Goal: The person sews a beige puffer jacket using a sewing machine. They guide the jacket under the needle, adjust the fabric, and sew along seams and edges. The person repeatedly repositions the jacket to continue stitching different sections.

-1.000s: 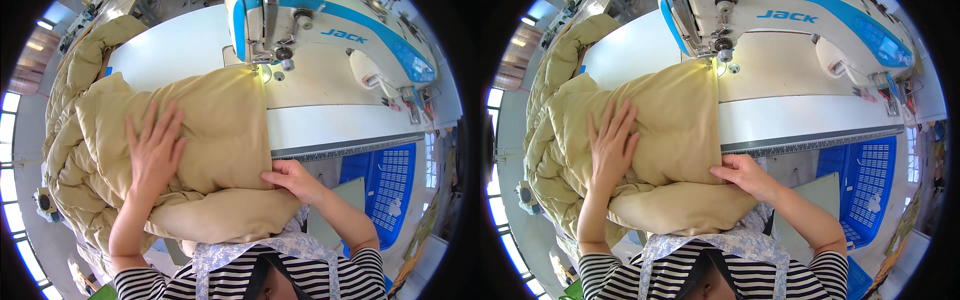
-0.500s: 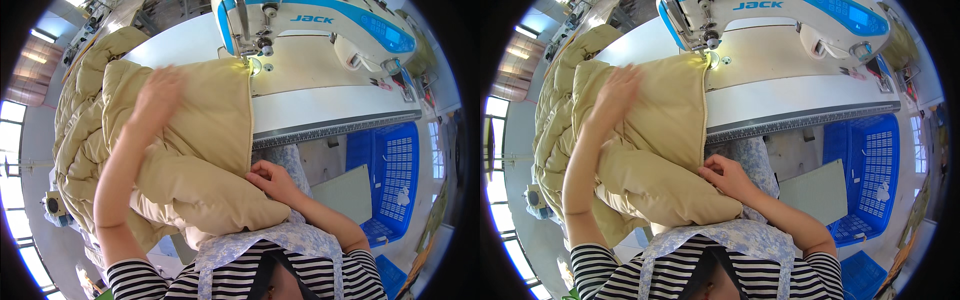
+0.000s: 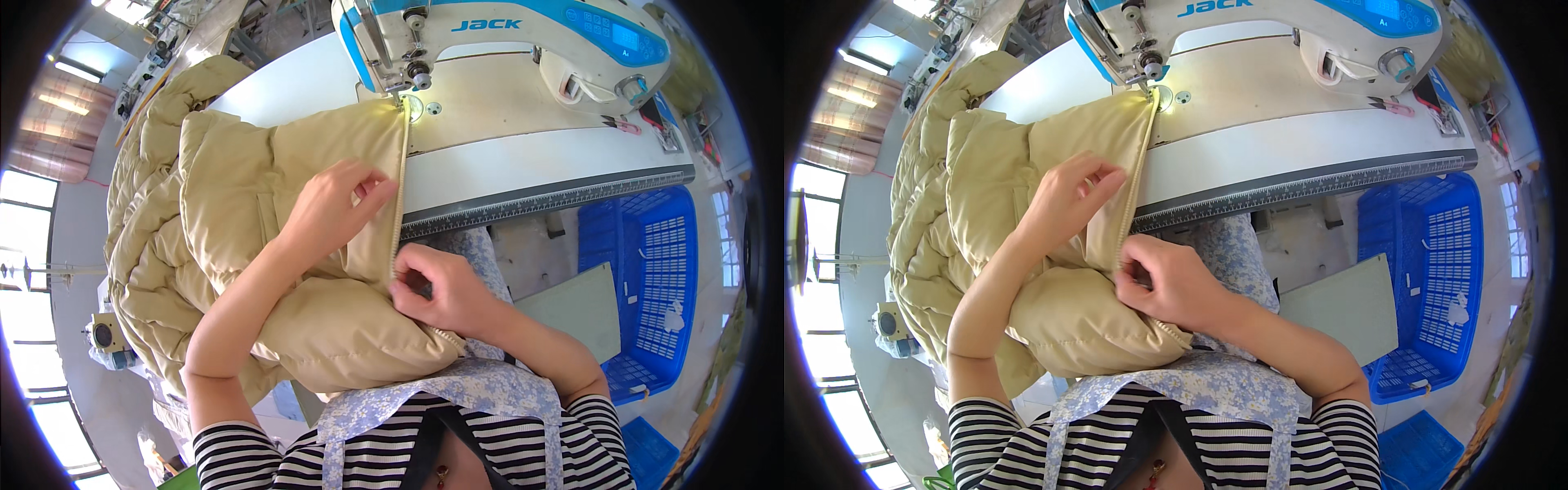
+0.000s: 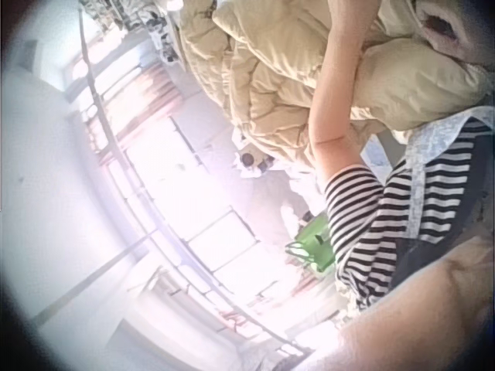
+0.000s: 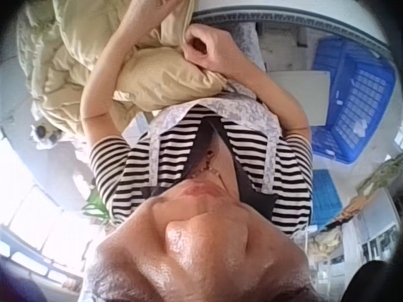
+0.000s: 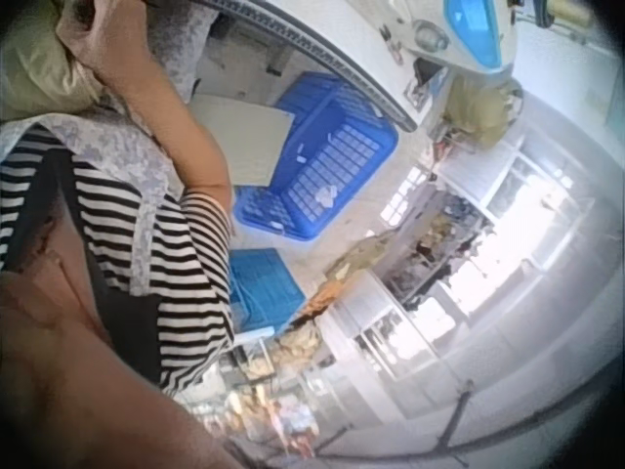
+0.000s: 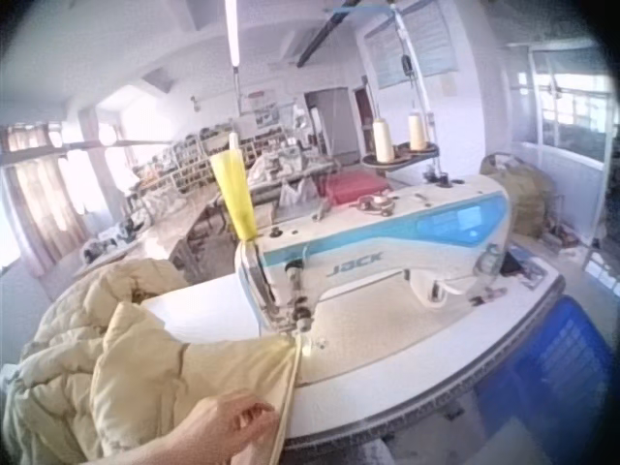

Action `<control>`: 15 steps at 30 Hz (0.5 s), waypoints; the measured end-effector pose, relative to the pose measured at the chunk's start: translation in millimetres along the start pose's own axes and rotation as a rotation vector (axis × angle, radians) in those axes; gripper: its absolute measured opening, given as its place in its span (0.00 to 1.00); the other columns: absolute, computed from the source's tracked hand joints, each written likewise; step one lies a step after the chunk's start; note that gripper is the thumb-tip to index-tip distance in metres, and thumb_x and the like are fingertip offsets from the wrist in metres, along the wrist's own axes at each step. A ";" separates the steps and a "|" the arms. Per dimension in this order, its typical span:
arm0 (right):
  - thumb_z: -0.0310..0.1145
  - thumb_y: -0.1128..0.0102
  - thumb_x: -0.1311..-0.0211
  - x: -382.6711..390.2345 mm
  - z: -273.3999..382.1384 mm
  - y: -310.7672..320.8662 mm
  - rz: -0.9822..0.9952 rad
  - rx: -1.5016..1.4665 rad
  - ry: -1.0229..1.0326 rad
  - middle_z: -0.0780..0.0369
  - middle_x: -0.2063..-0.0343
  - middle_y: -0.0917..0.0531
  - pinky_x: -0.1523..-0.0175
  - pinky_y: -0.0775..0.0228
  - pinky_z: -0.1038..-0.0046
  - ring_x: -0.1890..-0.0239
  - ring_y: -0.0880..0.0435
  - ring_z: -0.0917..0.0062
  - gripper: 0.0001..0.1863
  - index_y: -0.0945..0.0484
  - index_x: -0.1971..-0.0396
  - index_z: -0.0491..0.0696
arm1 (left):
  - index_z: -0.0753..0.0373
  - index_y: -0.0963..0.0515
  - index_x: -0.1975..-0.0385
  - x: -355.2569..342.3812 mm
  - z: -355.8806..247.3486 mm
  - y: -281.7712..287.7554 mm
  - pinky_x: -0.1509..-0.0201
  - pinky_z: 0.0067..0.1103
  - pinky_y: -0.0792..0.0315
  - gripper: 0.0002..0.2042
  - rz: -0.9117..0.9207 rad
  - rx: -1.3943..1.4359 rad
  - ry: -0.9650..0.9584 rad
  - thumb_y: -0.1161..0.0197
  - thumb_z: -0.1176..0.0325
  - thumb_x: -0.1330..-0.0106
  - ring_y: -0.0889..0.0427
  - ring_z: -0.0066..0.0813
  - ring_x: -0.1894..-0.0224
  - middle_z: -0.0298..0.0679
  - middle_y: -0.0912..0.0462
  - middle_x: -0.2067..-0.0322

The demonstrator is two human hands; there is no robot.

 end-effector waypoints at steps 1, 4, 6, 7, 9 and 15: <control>0.28 0.37 0.42 -6.3 6.4 -3.8 -0.002 0.041 0.001 0.57 0.74 0.20 0.66 0.27 0.68 0.74 0.19 0.68 0.07 0.26 0.70 0.43 | 0.67 0.19 0.61 -10.2 -0.9 -3.5 0.65 0.23 0.25 0.12 0.107 0.065 0.192 0.38 0.63 0.32 0.21 0.26 0.70 0.36 0.18 0.70; 0.29 0.37 0.40 -20.6 18.7 -11.1 -0.014 0.089 0.136 0.56 0.72 0.18 0.66 0.26 0.67 0.73 0.18 0.62 0.07 0.26 0.71 0.43 | 0.70 0.21 0.67 -29.7 -3.7 -10.9 0.72 0.26 0.26 0.15 0.208 0.315 0.398 0.38 0.60 0.34 0.21 0.27 0.82 0.40 0.20 0.80; 0.31 0.38 0.38 -25.1 15.3 -12.5 0.028 0.014 0.127 0.56 0.72 0.18 0.67 0.27 0.67 0.73 0.18 0.63 0.07 0.25 0.70 0.43 | 0.71 0.22 0.66 -29.1 0.6 -12.6 0.71 0.23 0.28 0.14 0.241 0.295 0.414 0.39 0.62 0.33 0.22 0.25 0.80 0.38 0.21 0.79; 0.31 0.38 0.37 -26.5 11.4 -11.9 0.052 -0.029 0.116 0.56 0.72 0.18 0.67 0.27 0.67 0.73 0.19 0.63 0.08 0.25 0.70 0.43 | 0.71 0.22 0.66 -28.4 3.9 -13.7 0.71 0.22 0.29 0.13 0.255 0.295 0.410 0.40 0.63 0.32 0.23 0.24 0.79 0.37 0.22 0.79; 0.33 0.41 0.34 -26.1 1.3 -5.6 0.059 -0.073 0.106 0.55 0.73 0.19 0.67 0.28 0.67 0.73 0.18 0.64 0.08 0.23 0.68 0.43 | 0.71 0.23 0.63 -23.3 7.8 -13.1 0.70 0.21 0.30 0.12 0.077 0.350 0.330 0.41 0.65 0.31 0.26 0.23 0.77 0.38 0.22 0.79; 0.28 0.44 0.30 -67.3 -54.0 7.9 -0.355 -0.282 -0.091 0.56 0.44 0.26 0.52 0.25 0.76 0.51 0.20 0.78 0.24 0.37 0.37 0.44 | 0.69 0.22 0.59 -19.5 5.7 -6.9 0.68 0.24 0.31 0.11 -0.144 0.237 0.308 0.42 0.66 0.31 0.29 0.25 0.77 0.42 0.23 0.79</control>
Point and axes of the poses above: each hand's wrist, its own x-axis away from the middle knuckle, its own y-axis out of the back of the hand, z = x × y, the point moved 3 cm from there along -x, towards the middle knuckle
